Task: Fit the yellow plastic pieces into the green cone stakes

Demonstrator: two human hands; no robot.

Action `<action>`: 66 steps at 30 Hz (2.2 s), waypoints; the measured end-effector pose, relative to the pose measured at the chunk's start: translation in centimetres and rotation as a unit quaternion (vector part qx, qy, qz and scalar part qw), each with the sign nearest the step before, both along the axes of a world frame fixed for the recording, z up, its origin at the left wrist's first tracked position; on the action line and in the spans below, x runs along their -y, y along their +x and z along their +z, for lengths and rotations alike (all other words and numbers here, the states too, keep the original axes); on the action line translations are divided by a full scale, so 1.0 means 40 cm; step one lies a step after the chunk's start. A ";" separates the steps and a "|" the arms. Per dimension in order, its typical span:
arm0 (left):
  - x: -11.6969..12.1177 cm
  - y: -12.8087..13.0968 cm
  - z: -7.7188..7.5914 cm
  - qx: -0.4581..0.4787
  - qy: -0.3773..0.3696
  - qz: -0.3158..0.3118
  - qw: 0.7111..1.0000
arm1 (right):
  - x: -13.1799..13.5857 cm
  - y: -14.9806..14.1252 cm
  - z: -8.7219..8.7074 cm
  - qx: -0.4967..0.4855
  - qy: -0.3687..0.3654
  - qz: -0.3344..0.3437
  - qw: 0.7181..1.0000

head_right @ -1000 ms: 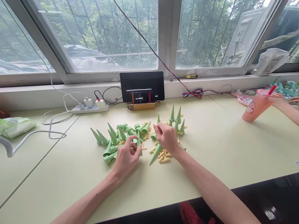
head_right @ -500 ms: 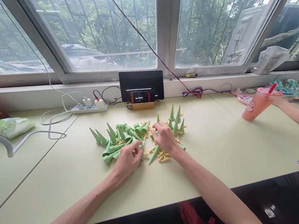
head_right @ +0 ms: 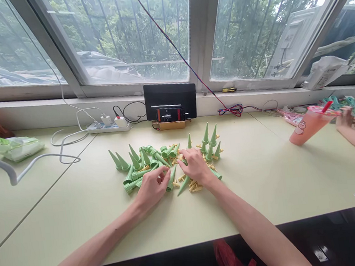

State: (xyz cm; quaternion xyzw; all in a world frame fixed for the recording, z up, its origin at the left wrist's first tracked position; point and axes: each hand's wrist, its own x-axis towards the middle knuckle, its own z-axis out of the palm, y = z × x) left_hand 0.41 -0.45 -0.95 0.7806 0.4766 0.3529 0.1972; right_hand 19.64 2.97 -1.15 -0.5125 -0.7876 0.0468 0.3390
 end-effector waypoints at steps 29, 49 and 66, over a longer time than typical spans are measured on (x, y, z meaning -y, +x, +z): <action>0.007 0.004 0.008 0.008 0.017 -0.028 0.999 | 0.000 -0.008 -0.013 0.050 -0.035 0.002 0.998; 0.006 0.005 0.015 0.006 0.028 -0.029 0.999 | 0.009 -0.012 0.001 0.062 -0.057 0.017 0.996; -0.001 0.002 0.011 0.067 -0.027 -0.011 0.997 | 0.033 -0.031 0.031 -0.090 0.029 0.078 0.992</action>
